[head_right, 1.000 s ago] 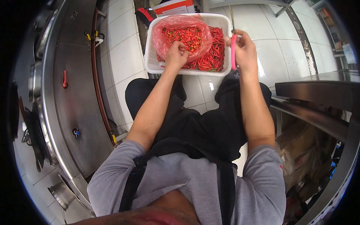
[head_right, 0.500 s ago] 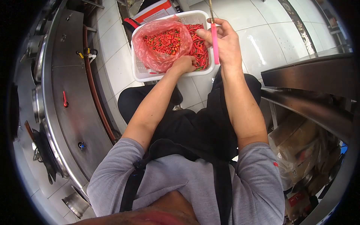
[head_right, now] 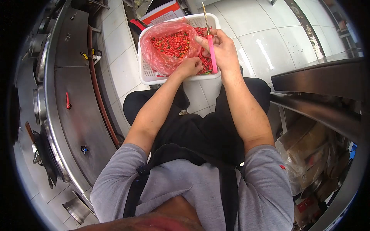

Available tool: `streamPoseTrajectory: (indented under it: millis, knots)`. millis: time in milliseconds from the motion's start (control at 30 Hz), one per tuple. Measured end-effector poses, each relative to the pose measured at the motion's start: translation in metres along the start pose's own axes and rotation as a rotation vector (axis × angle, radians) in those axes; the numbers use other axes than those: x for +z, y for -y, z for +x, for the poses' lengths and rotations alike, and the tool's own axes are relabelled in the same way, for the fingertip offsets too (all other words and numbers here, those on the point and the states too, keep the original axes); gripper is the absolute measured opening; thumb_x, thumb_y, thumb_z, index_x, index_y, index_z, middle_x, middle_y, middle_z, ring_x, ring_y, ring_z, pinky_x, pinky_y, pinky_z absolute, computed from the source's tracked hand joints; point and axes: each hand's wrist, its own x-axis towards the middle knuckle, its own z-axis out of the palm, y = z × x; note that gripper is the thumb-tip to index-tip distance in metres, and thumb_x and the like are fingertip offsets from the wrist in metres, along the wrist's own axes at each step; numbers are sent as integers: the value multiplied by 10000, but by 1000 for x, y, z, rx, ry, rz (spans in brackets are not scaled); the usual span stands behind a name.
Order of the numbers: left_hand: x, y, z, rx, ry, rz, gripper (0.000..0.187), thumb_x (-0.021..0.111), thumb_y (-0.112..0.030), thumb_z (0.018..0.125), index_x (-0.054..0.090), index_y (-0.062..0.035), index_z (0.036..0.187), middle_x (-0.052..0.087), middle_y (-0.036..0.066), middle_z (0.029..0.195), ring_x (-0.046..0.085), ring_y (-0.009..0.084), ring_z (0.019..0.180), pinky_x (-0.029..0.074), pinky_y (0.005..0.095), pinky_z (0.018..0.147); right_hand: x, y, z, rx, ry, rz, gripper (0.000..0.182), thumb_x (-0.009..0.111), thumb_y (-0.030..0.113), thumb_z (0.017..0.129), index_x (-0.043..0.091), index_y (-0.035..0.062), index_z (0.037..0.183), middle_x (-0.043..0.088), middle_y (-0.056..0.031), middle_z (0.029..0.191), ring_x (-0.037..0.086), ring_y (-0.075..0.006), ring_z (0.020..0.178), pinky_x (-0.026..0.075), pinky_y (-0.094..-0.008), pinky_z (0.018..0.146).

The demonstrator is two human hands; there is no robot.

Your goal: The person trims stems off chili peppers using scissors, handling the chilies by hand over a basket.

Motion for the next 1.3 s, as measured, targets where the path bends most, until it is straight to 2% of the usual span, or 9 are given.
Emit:
streamPoseTrajectory:
  millis: [67,133,167,267,433,633,967,1033,1300]
  knots:
    - [-4,-4,-4,-31,-22,-113,172,672,-143,804,668,-43,945,691,135,822,674,259,780,518,374,714,1,-2,-2,20,9,7,372,773,236,816,612,4,1059,630,-33,736,602,-89,602,449,-198,528]
    - [-18,-10,-15,-106,-89,-516,219,676,-106,829,652,-18,1029,680,97,787,651,160,720,510,317,650,2,-8,-3,30,34,34,376,747,228,842,599,-10,1093,639,-49,792,628,-111,668,488,-209,607]
    - [-29,-11,-22,-8,-139,-553,259,649,-67,865,628,-14,1117,671,60,800,629,108,701,499,267,594,4,-12,-3,3,70,54,373,734,221,854,591,-16,1104,641,-55,817,637,-121,702,499,-218,644]
    - [-86,-32,-54,-135,-129,-791,303,641,-52,881,608,-23,1181,661,44,870,603,87,714,467,233,593,19,-24,-7,5,157,160,358,696,208,886,571,-22,1130,649,-67,849,649,-141,743,509,-229,677]
    - [-113,-12,-70,-109,-405,-892,130,636,-104,911,594,-21,1002,669,53,871,654,121,742,453,214,571,41,-46,-19,243,288,61,435,742,321,843,589,-5,1087,655,-70,813,631,-131,644,504,-255,583]
    - [-102,-5,-78,-69,-541,-1053,106,653,-94,895,607,-26,961,654,41,781,633,91,682,432,207,523,52,-54,-29,363,363,-109,469,752,400,815,591,11,1020,632,-66,719,612,-127,585,473,-261,503]
    - [-90,8,-79,-54,-387,-977,105,670,-62,871,622,-8,947,652,34,775,624,94,686,469,214,585,52,-66,-19,385,386,-119,404,777,377,796,594,32,898,601,-47,672,542,-103,499,420,-229,447]
    - [-90,13,-79,-104,-395,-838,125,668,-87,880,615,-13,965,650,37,760,596,73,660,416,202,543,52,-66,-17,462,432,-189,396,787,369,788,591,33,866,584,-38,655,506,-97,450,404,-233,417]
    - [-94,11,-80,-201,-554,-818,116,668,-82,874,617,-23,960,653,33,763,607,78,678,430,212,551,59,-69,-23,430,405,-204,496,799,400,766,620,-7,986,614,-57,701,566,-120,501,442,-244,446]
